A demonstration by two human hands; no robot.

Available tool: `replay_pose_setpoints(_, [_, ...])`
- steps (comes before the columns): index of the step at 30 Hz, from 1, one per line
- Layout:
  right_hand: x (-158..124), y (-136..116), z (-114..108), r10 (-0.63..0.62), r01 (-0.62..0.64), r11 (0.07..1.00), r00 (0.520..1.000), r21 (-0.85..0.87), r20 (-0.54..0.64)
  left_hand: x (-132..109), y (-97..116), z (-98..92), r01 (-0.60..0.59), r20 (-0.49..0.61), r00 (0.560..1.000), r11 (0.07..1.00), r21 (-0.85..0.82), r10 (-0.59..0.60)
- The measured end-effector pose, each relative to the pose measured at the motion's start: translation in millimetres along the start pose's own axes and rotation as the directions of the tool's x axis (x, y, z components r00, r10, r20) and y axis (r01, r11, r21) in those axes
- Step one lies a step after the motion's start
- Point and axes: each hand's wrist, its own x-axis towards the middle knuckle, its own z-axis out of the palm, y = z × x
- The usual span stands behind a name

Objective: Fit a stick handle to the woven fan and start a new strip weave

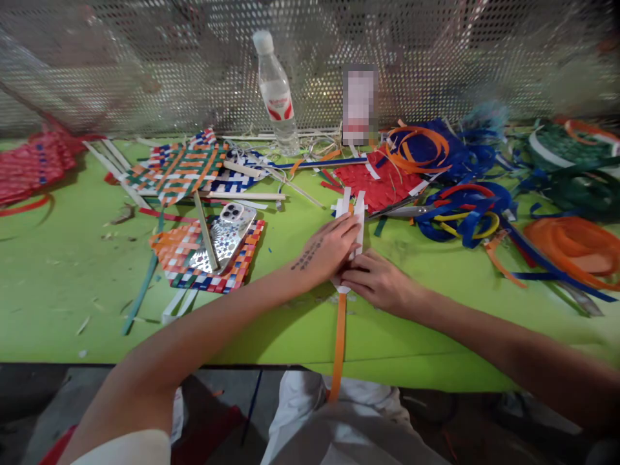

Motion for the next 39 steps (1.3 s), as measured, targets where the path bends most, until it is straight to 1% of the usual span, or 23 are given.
replay_pose_setpoints(3, [-0.4, -0.5, 0.7, 0.003, -0.003, 1.0, 1.0, 0.007, -0.01, 11.7, -6.6, 7.6, 0.05, 0.036, 0.998, 0.999, 0.019, -0.051])
replay_pose_setpoints(7, [1.1, -4.4, -3.9, 0.05, -0.05, 0.999, 0.998, 0.015, 0.034, 13.8, -11.1, 10.1, 0.094, 0.054, 0.994, 0.996, -0.004, -0.093])
replay_pose_setpoints(13, [4.0, -9.0, -9.6, 0.069, -0.07, 0.997, 0.996, 0.015, 0.052, 11.1, -11.6, 11.4, 0.084, 0.086, 0.993, 0.996, 0.005, -0.084])
replay_pose_setpoints(16, [4.4, -9.8, -10.4, 0.074, -0.075, 0.997, 0.996, 0.01, 0.054, 10.5, -12.5, 14.0, 0.086, 0.078, 0.993, 0.996, 0.01, -0.087])
replay_pose_setpoints(21, [1.1, -9.2, -9.3, 0.074, -0.075, 0.996, 0.997, 0.054, 0.016, 9.2, -12.9, 14.7, 0.078, 0.063, 0.995, 0.997, -0.002, -0.078])
replay_pose_setpoints(24, [-1.2, -8.9, -9.1, 0.098, -0.096, 0.992, 0.995, 0.085, -0.016, 8.9, -12.8, 13.5, 0.076, 0.065, 0.995, 0.997, -0.01, -0.076])
replay_pose_setpoints(31, [-2.2, -10.0, -11.5, 0.09, -0.089, 0.995, 0.996, 0.045, -0.018, 9.3, -12.2, 12.0, 0.095, 0.072, 0.993, 0.995, -0.033, -0.093])
replay_pose_setpoints(39, [-3.2, -9.4, -9.2, 0.041, -0.042, 0.999, 0.998, -0.013, -0.045, 11.5, -11.2, 7.1, 0.104, 0.107, 0.989, 0.993, -0.053, -0.098])
